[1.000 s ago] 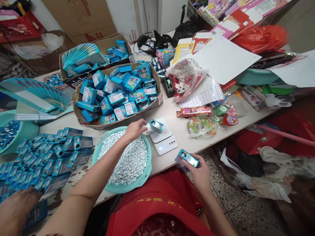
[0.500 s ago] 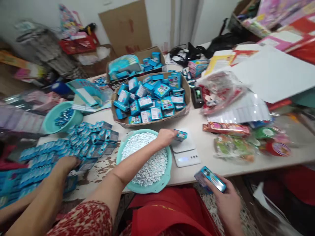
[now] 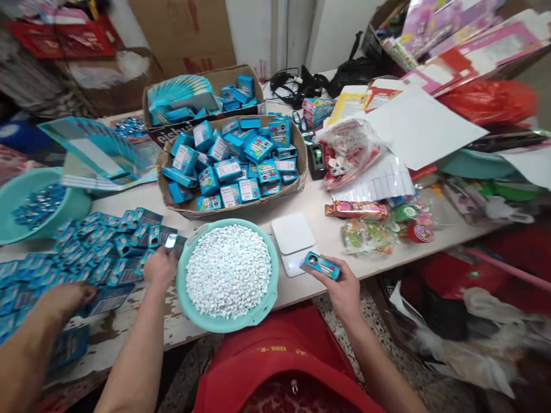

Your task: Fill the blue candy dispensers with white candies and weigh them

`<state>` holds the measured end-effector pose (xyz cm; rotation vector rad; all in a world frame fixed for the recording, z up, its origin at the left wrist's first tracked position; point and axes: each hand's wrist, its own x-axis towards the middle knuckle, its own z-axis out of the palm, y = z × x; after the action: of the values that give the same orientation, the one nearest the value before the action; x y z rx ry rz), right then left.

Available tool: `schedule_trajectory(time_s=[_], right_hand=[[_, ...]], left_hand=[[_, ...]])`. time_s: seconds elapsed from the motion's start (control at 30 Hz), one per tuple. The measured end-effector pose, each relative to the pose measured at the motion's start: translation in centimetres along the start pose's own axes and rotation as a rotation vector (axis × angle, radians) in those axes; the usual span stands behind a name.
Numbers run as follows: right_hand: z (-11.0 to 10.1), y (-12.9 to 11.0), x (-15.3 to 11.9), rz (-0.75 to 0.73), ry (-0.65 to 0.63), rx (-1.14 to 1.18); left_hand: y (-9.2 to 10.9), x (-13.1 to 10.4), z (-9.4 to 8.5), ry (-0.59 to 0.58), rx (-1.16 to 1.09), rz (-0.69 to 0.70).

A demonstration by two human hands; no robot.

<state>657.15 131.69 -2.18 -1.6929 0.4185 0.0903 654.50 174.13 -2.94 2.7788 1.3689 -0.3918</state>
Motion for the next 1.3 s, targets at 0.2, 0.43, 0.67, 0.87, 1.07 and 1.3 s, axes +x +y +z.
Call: schedule_trajectory(time_s=[0.2,0.43,0.67,0.87,1.07,1.3], right_hand=[[1.3,-0.5,-0.1,-0.02,-0.053,0.042],[3.1,-1.7,-0.8,-0.023,-0.098,0.021],[6.1,-3.9,-2.6,-0.071,-0.242,-0.009],[9.2,-5.1,-3.7,-0.396,-0.388,-0.217],[11.7,-6.4,-4.9,-0.592,-0.477,-0.343],[12.6,-6.6,-4.8,-0.64,-0.49,-0.419]], left_hand=[[1.6,-2.5,0.9,0.193,-0.174,0.006],[9.1,-7.7,3.5,-0.031,-0.213,0.688],[8.9,-8.3,3.0,-0.089,-0.693,0.4],[9.1,-9.9,-2.4,-0.545,-1.824,-0.068],[10.9,-13.3,-6.3,-0.378,-2.151,0.066],[12.1,-13.5,-5.6,-0.103,-2.028,0.119]])
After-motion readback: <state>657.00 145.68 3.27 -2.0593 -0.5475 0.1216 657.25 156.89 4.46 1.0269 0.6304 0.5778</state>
